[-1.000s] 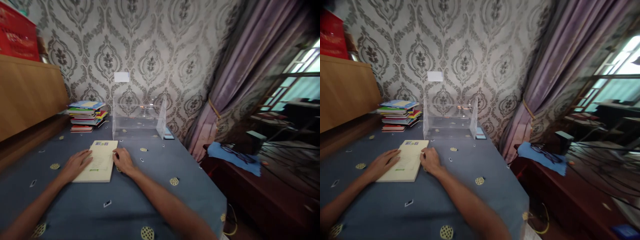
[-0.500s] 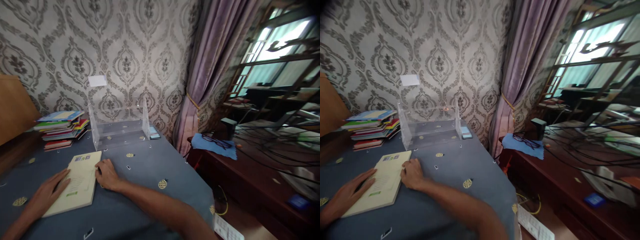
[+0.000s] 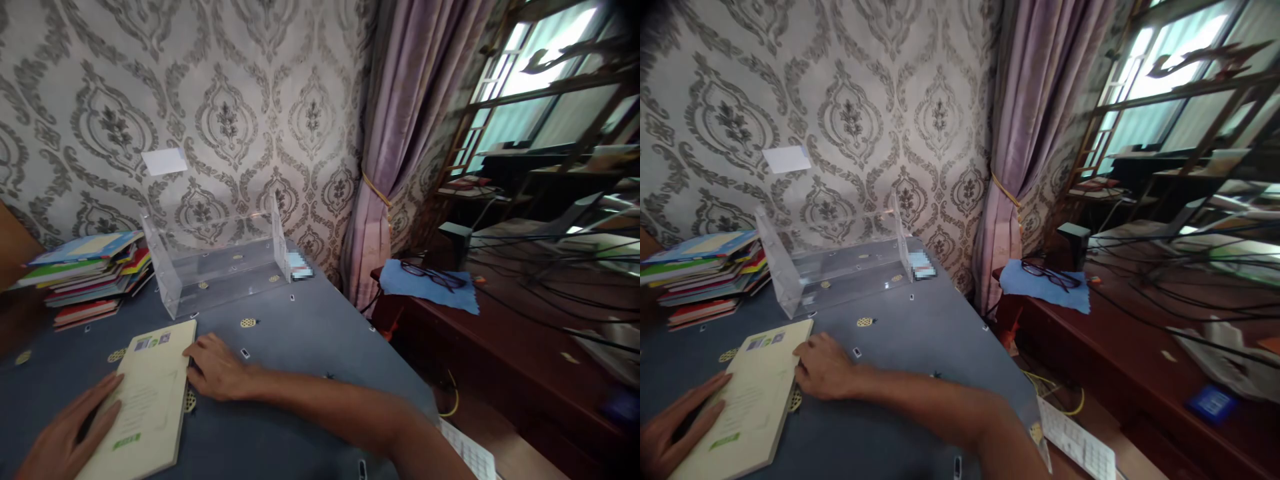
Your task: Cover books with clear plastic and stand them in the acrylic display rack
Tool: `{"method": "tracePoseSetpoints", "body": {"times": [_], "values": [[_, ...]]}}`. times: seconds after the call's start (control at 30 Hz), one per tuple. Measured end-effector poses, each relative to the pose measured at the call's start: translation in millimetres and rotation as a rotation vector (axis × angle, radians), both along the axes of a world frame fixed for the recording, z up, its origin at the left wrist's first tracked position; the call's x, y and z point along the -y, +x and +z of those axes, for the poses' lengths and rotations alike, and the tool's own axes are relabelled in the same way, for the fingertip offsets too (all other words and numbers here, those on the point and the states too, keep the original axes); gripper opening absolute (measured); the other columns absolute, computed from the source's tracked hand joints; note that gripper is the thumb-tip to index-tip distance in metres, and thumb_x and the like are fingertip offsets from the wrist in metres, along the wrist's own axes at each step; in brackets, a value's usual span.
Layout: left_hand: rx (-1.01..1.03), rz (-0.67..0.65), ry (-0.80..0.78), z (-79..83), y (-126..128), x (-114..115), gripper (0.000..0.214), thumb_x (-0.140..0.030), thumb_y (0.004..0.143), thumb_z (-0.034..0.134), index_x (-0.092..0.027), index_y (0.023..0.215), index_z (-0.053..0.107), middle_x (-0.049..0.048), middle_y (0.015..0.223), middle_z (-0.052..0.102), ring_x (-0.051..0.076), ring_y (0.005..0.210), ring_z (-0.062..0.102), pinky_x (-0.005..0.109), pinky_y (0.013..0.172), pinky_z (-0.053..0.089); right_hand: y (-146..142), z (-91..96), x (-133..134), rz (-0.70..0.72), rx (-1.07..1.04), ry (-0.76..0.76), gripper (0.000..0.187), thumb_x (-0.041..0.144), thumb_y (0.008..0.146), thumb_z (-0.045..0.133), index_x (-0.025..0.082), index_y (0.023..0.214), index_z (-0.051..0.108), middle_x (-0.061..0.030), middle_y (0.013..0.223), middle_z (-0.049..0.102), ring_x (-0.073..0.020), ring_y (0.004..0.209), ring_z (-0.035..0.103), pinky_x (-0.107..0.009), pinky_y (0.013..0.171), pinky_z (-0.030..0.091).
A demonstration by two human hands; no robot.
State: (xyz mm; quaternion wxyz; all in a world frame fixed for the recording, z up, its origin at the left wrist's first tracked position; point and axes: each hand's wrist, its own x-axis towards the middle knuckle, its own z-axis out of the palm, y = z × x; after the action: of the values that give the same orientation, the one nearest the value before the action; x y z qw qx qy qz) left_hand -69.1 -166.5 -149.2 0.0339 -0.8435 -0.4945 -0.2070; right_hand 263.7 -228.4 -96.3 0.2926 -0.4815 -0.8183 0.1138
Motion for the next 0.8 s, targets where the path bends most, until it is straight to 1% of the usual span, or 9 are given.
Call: {"method": "tracePoseSetpoints", "body": {"times": [0.07,0.17,0.27,0.37,0.47,0.6,0.63,0.7,0.8], "values": [[0.037,-0.029,-0.055,-1.3,6.1,4.0,0.049,-0.054,0.091,0.048,-0.036,0.134,0.062,-0.0027,0.140,0.064,0.030,0.127,0.061,0.049,0.105,0.056,4.1,-0.7,2.7,-0.029,-0.005,0.006,0.027,0.024,0.093,0.057,0.012,0.117,0.064,-0.0145,0.109,0.068,-0.0274,0.105,0.058,-0.039,0.094,0.048],[0.078,-0.037,-0.062,-2.4,16.1,9.0,0.048,-0.055,0.090,0.051,-0.038,0.133,0.063,-0.0031,0.138,0.065,0.032,0.127,0.061,0.051,0.101,0.058,11.7,0.1,5.3,-0.078,-0.008,0.001,0.023,0.025,0.093,0.056,0.014,0.112,0.065,-0.0130,0.104,0.066,-0.0274,0.102,0.055,-0.040,0.092,0.047],[0.083,-0.083,-0.039,-1.7,28.2,14.4,0.047,-0.054,0.090,0.053,-0.036,0.132,0.064,-0.0019,0.138,0.065,0.030,0.125,0.063,0.046,0.095,0.061,23.0,4.5,8.1,-0.120,0.031,-0.018,0.019,0.026,0.094,0.056,0.015,0.106,0.065,-0.0115,0.102,0.064,-0.0264,0.100,0.054,-0.038,0.090,0.047],[0.071,-0.139,-0.009,3.0,44.2,20.8,0.045,-0.053,0.092,0.052,-0.034,0.131,0.064,-0.0002,0.138,0.065,0.029,0.123,0.064,0.042,0.094,0.061,34.6,9.8,11.2,-0.183,0.094,-0.034,0.019,0.026,0.095,0.056,0.016,0.110,0.064,-0.0108,0.106,0.064,-0.0250,0.101,0.054,-0.037,0.090,0.046],[0.073,-0.160,0.037,13.5,64.1,25.6,0.043,-0.054,0.093,0.049,-0.032,0.126,0.067,0.0012,0.131,0.069,0.027,0.117,0.068,0.040,0.094,0.061,41.3,13.5,13.0,-0.229,0.121,-0.046,0.022,0.026,0.097,0.054,0.016,0.115,0.062,-0.0109,0.110,0.063,-0.0246,0.103,0.053,-0.037,0.091,0.045],[0.094,-0.184,0.056,29.4,89.4,25.2,0.042,-0.053,0.095,0.045,-0.028,0.121,0.069,0.0039,0.116,0.072,0.023,0.100,0.073,0.032,0.083,0.063,43.1,16.5,13.8,-0.233,0.147,-0.065,0.021,0.026,0.098,0.053,0.016,0.114,0.062,-0.0114,0.111,0.063,-0.0246,0.103,0.054,-0.036,0.090,0.044],[0.094,-0.190,0.058,31.6,94.2,24.2,0.043,-0.051,0.096,0.044,-0.028,0.121,0.068,0.0046,0.116,0.071,0.022,0.100,0.073,0.031,0.083,0.062,43.2,17.0,13.6,-0.231,0.151,-0.066,0.021,0.026,0.098,0.053,0.016,0.113,0.062,-0.0113,0.111,0.064,-0.0244,0.103,0.054,-0.036,0.089,0.043],[0.086,-0.193,0.079,32.7,101.2,21.9,0.043,-0.049,0.097,0.041,-0.026,0.124,0.067,0.0061,0.122,0.069,0.023,0.107,0.071,0.032,0.088,0.061,43.9,17.4,12.2,-0.231,0.156,-0.070,0.021,0.026,0.098,0.054,0.016,0.114,0.062,-0.0111,0.112,0.065,-0.0242,0.104,0.055,-0.037,0.090,0.042],[0.059,-0.184,0.093,28.1,106.7,19.6,0.045,-0.047,0.098,0.040,-0.026,0.130,0.064,0.0068,0.134,0.064,0.026,0.119,0.065,0.037,0.096,0.059,47.1,15.8,8.3,-0.238,0.145,-0.079,0.021,0.026,0.099,0.054,0.015,0.116,0.061,-0.0112,0.113,0.066,-0.0240,0.106,0.056,-0.037,0.091,0.041]]}}
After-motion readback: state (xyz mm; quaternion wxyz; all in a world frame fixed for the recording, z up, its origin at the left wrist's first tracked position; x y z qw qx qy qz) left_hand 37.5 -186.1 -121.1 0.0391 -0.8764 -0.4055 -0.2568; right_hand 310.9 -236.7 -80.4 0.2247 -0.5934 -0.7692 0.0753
